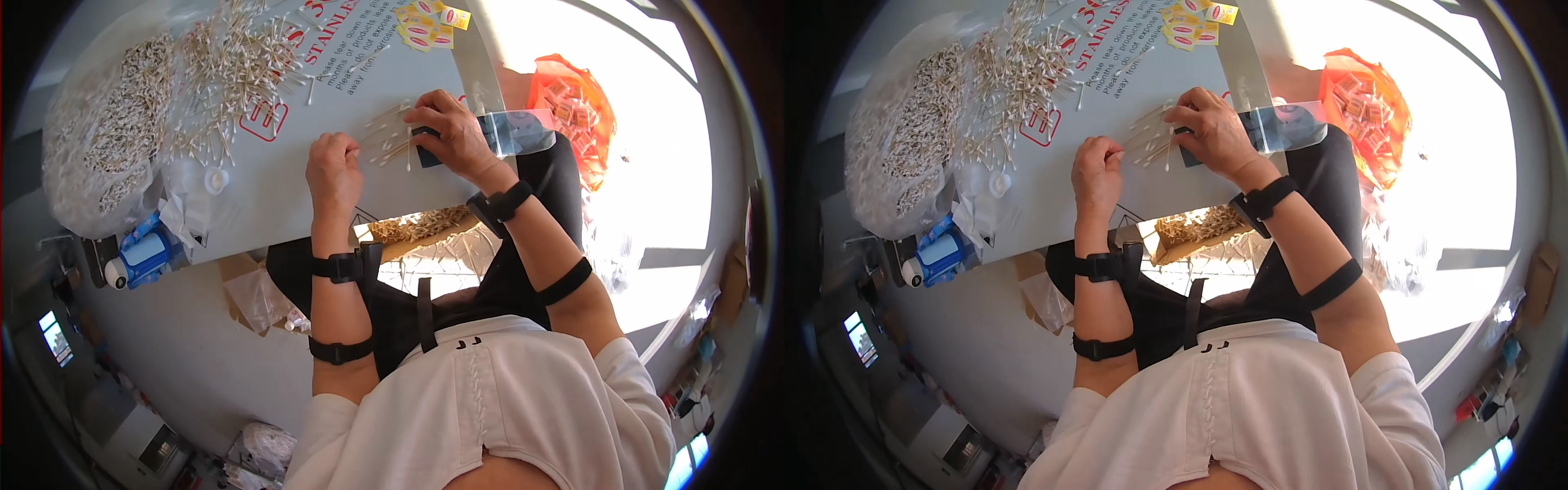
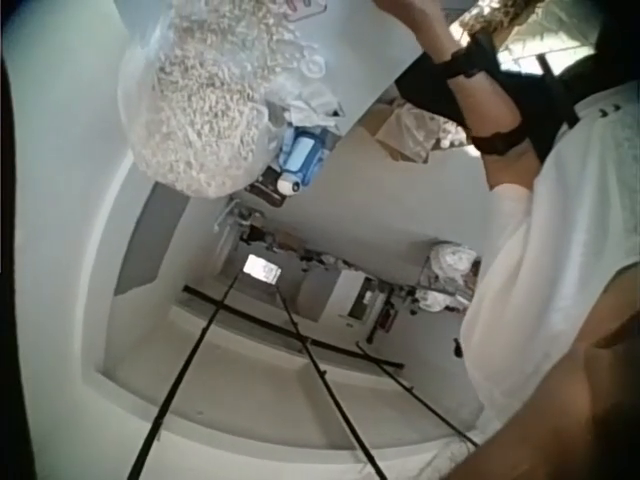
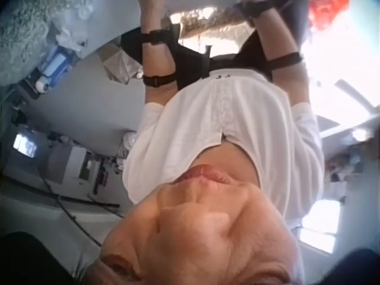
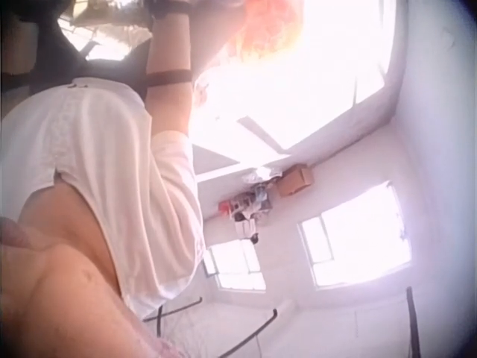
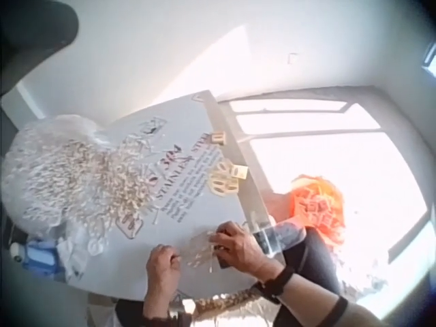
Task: Sorting cotton swabs, counting them, and packaging them into plastic bags with labels.
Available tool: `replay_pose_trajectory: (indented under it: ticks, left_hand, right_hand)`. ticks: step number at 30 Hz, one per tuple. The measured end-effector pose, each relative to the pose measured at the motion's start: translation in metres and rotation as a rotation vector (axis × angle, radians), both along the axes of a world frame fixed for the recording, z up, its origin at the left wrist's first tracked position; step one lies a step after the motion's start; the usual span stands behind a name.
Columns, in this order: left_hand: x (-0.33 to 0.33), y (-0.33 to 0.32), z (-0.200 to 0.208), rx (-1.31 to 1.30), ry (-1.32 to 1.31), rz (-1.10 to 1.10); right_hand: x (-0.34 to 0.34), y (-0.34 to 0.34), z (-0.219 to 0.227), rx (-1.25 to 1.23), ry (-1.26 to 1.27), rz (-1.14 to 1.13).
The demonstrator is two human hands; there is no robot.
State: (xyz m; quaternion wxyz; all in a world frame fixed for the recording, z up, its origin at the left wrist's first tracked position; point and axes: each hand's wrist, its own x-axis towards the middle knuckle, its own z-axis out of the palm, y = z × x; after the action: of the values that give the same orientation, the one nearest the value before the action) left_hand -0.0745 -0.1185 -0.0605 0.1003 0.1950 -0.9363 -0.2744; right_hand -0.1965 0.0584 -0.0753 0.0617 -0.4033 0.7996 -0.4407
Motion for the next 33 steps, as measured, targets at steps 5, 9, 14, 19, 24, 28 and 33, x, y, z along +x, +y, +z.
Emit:
replay_pose_trajectory:
  ticks: [5, 9, 14, 19, 24, 28, 33]
  left_hand:
    - [-0.009, 0.002, 0.001, 0.148, 0.001, 0.046]
    - [-0.010, 0.010, 0.003, -0.003, 0.102, 0.162]
    - [-0.010, 0.004, -0.004, -0.089, 0.038, 0.044]
    - [-0.031, 0.014, -0.006, -0.107, 0.017, -0.118]
    - [-0.056, 0.014, -0.005, -0.125, 0.173, -0.126]
    - [-0.063, 0.025, 0.001, -0.134, 0.115, -0.131]
    - [-0.053, 0.015, 0.002, -0.053, 0.089, 0.008]
  right_hand:
    - [-0.002, -0.002, 0.001, 0.007, 0.045, 0.036]
    - [0.002, 0.000, 0.003, -0.031, -0.060, 0.056]
    - [0.005, 0.005, 0.004, 0.052, 0.184, 0.231]
    - [0.015, 0.003, 0.004, 0.060, 0.245, 0.177]
    - [0.027, 0.005, 0.008, -0.008, 0.218, 0.029]
    - [0.031, 0.013, 0.006, -0.014, 0.122, -0.054]
    - [0.014, 0.011, 0.009, 0.027, -0.137, -0.131]
